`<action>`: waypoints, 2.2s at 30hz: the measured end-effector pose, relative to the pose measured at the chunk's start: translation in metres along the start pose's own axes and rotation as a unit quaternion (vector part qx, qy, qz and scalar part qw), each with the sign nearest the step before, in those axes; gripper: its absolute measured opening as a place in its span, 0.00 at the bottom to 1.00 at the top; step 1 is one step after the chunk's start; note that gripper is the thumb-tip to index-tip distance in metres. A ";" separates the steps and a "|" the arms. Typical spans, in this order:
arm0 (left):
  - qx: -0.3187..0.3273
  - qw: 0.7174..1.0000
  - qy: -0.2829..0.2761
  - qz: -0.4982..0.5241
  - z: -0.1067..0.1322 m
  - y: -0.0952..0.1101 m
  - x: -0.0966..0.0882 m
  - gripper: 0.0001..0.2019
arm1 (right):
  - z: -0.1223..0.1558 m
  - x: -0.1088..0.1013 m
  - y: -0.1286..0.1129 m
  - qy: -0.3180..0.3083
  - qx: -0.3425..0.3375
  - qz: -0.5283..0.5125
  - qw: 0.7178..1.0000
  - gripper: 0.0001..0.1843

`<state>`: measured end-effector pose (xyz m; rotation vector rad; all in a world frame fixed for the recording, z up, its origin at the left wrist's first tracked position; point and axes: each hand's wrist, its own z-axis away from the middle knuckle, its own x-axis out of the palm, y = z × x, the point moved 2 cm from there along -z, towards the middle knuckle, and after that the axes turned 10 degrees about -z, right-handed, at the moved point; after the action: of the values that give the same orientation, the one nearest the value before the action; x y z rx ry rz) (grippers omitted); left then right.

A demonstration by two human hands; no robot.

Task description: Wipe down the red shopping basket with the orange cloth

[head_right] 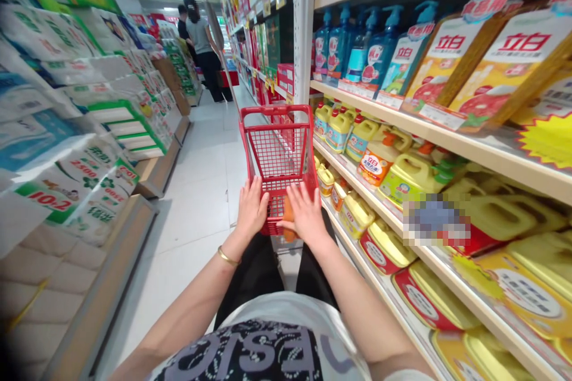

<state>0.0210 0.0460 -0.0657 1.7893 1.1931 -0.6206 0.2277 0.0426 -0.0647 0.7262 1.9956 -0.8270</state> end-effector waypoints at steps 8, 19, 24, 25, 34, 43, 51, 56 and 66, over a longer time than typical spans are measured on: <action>0.003 1.000 0.014 -0.019 0.001 -0.001 0.002 0.34 | 0.009 -0.005 0.032 -0.011 0.006 0.019 1.000 0.45; 0.010 1.000 0.004 -0.017 0.001 0.000 0.002 0.33 | 0.012 0.008 -0.001 0.058 0.044 -0.004 0.997 0.33; 0.014 0.999 0.009 -0.027 0.001 -0.001 0.004 0.35 | 0.024 -0.008 0.034 0.107 0.161 0.002 0.981 0.47; 0.012 0.999 0.009 -0.028 0.001 -0.002 0.004 0.35 | 0.022 -0.005 0.030 0.106 0.152 0.002 0.983 0.49; 0.008 0.999 -0.003 -0.034 0.001 -0.001 0.000 0.34 | 0.009 0.013 0.004 0.114 0.075 -0.040 0.990 0.26; 0.023 0.998 0.017 -0.049 0.003 -0.003 0.005 0.34 | 0.033 0.005 0.066 0.142 0.138 -0.115 0.973 0.64; 0.030 0.998 0.031 -0.035 0.004 -0.003 0.004 0.34 | 0.033 0.017 0.005 0.114 0.052 -0.050 0.991 0.41; 0.032 0.998 0.025 -0.041 0.005 -0.003 0.004 0.34 | 0.021 0.013 -0.029 0.023 -0.048 -0.061 0.997 0.34; 0.036 0.997 0.028 -0.064 0.005 -0.007 0.007 0.33 | 0.004 0.014 0.005 0.154 0.065 0.024 0.986 0.26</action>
<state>0.0181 0.0465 -0.0764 1.8098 1.3469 -0.6998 0.2264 0.0455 -0.0795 1.0251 2.2013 -0.8638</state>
